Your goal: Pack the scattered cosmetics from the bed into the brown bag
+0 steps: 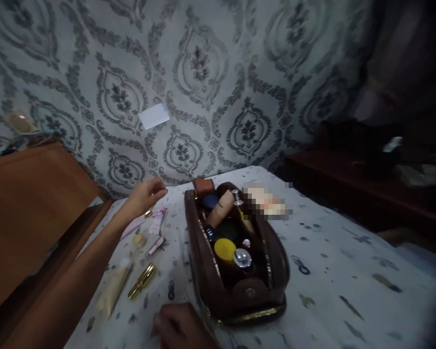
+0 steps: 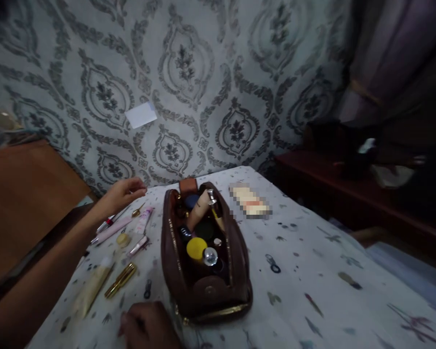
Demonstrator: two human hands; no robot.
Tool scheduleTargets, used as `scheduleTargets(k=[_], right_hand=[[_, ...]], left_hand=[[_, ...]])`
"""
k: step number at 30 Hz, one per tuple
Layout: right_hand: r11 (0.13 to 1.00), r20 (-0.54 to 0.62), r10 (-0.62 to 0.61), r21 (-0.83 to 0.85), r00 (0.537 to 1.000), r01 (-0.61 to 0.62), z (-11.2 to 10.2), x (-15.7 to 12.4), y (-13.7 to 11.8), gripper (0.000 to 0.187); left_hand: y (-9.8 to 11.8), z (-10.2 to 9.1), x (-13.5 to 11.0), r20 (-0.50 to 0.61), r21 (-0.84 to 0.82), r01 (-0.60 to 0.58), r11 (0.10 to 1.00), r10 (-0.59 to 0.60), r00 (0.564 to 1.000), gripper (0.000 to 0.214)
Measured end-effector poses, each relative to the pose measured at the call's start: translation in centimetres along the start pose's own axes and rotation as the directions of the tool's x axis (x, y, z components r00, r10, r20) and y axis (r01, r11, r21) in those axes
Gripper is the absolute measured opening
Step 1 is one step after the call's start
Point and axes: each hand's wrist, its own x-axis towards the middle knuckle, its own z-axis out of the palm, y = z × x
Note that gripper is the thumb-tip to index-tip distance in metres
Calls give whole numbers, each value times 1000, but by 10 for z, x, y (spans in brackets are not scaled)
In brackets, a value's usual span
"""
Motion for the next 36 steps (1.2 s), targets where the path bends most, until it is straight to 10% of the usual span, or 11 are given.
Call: scheduleTargets(k=[11,22,36], right_hand=[[958,94,38,281,995,-63,0,12,-15,71],[927,94,30,370,995,-63,0,19,-14,66],[913,68,55,401,996,-77,-3,19,-16,61]], left_hand=[[-143,6,-123,-95,296,514,805,-511,855,15],[-160,53,-147,-119,378,538,753,-537,835,34],[-183,71,-178,-247,32,623,782,-598,763,34]])
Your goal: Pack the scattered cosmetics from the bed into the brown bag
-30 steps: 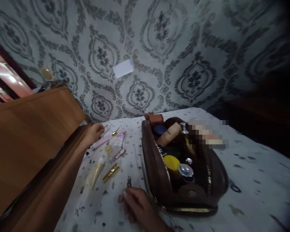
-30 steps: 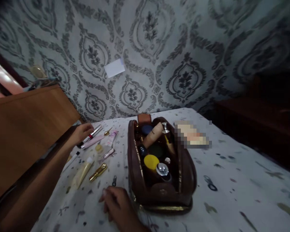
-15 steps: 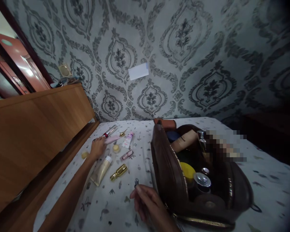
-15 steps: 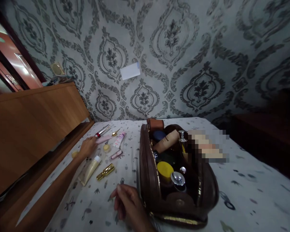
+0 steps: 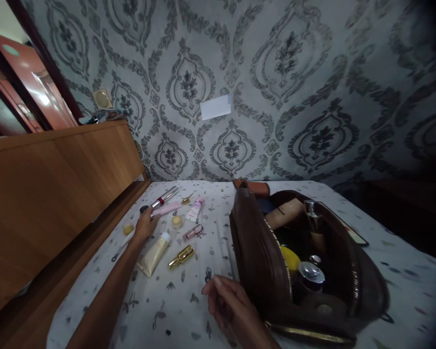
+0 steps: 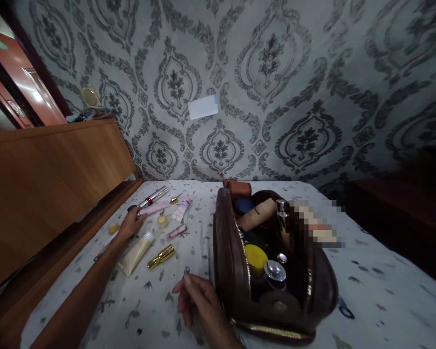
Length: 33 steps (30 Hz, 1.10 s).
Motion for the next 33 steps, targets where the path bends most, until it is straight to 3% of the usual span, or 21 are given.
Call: scheduleTargets(k=[5,10,14,20,26,33], right_hand=[[999,-27,37,8,999,-37,1,-1,0,58],[990,-150,122,84,981,-110,10,5,-12,55],[945,-195,224,283,955,-164,23,18,-26,41],[923,-236,185,376,954,-86,34,50,-23,37],[889,-189,161,454,969,-59,25,58,-10,58],[924,-169,127,379,977,-55,28,51,-10,51]], left_hand=[[-10,-2,-2,-17,-162,18,987,-21,1000,26],[-14,-9,-2,-76,-418,0,908,-35,997,31],[-9,-25,-3,-48,-649,-60,759,38,998,44],[4,-43,-13,1,-864,-82,497,164,986,49],[16,-39,-21,74,-948,-13,319,261,963,51],[33,-34,-32,176,-982,132,135,404,898,40]])
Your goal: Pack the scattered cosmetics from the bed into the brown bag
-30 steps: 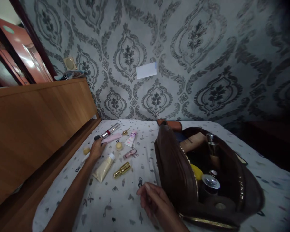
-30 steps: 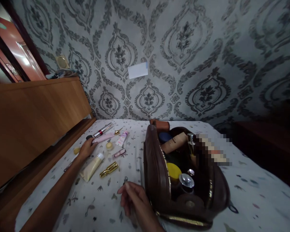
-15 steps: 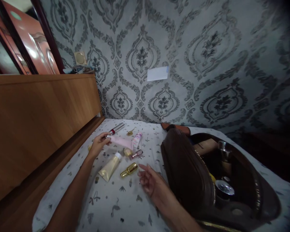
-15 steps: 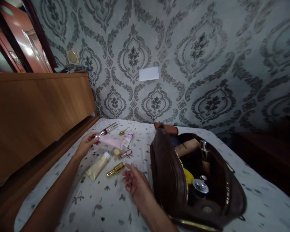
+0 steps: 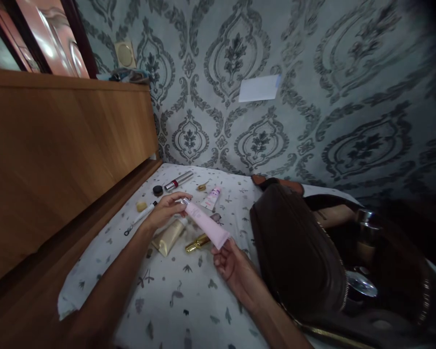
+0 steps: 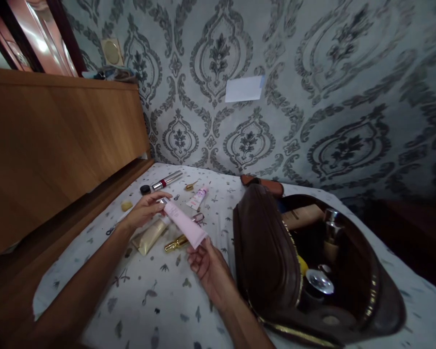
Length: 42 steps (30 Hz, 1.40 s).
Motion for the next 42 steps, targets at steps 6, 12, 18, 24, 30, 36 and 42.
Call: scheduleTargets(k=[6,12,18,24,30,36,42], right_hand=[[998,-69,-64,-28,996,63,4,-4,2,50],[999,13,-50,-11,999,50,2,-5,0,45],[992,88,18,120,996,-29,-4,-4,-1,47],[998,40,-51,39,998,49,-5,-4,0,47],[992,-53,-123,-8,991,122,-2,-3,1,65],[966,-32,-227,-135,973,221,-5,2,8,59],[980,-58,-183,-87,981,178,-3,0,8,49]], left_hand=[[-4,16,0,-64,-22,-3,1000,1,998,39],[-11,20,2,-181,45,-44,998,51,982,31],[-9,18,3,-198,-9,-91,996,87,976,33],[-3,24,0,-141,-113,-54,992,38,989,34],[-7,27,2,-191,-171,-8,985,-25,981,35],[-9,28,6,-235,-185,1,983,-45,971,36],[-12,27,5,-258,-196,-14,981,-38,965,33]])
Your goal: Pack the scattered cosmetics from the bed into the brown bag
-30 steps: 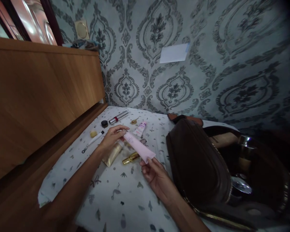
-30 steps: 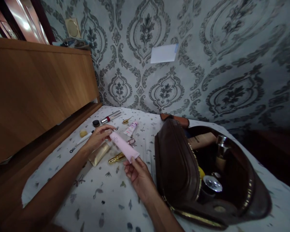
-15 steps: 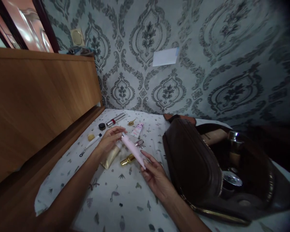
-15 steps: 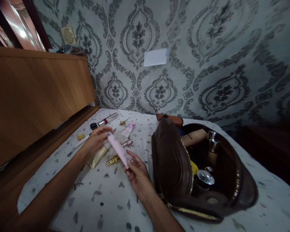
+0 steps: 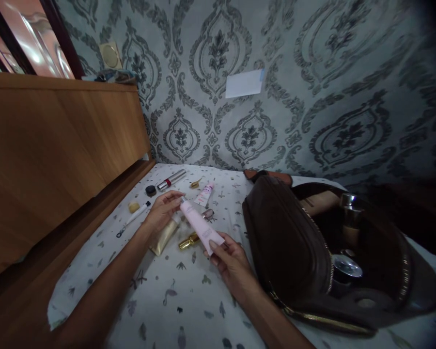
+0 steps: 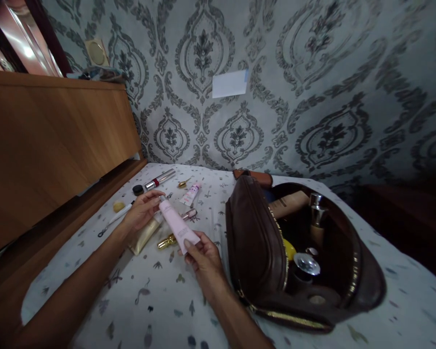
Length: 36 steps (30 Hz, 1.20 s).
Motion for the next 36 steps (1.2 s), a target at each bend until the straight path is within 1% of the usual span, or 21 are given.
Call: scheduleTargets(k=[3,5,7,11,13,15,18,22,25,28,30,36], right_hand=[[991,44,97,90,994,-100,0,-1,-2,47],[976,91,172,119,981,-182,0,-1,-3,46],[960,117,223,144,968,-239,0,-1,-4,45],[940,131,259,195,957,-281,-1,-2,-6,36],[935,137,255,216,957,-280,-2,-3,-7,33],[940,136,219,237,966,-247,-2,-4,-7,33],[958,131,149,224,980,-176,-1,-6,-6,39],[987,127,80,127,989,-96,2,-8,-3,47],[999,105,-10,49,994,5,2,-6,0,48],[993,82,-109,-40,991,112,-1,-3,4,49],[983,82,-151,-92,985,159,-1,-2,6,50],[946,91,-206,-237,974,222,5,-10,4,51]], left_hand=[[-1,-1,-1,8,-20,-16,1000,16,1000,32],[0,-1,-1,23,-32,-24,999,24,999,32],[0,-1,-1,37,-39,-27,999,29,999,32],[2,0,-2,65,-35,-38,999,40,997,32],[3,1,-3,74,-28,-43,999,45,996,33],[3,2,-4,74,-23,-47,999,49,996,34],[1,4,-4,62,-26,-36,999,38,997,35],[-2,5,-4,49,-41,-20,999,22,999,38],[-3,5,-6,41,-14,-8,1000,9,999,38],[-2,6,-7,53,8,-2,1000,2,999,38],[-2,7,-8,65,6,5,1000,-5,998,38],[0,18,-13,96,-22,44,999,-42,995,44]])
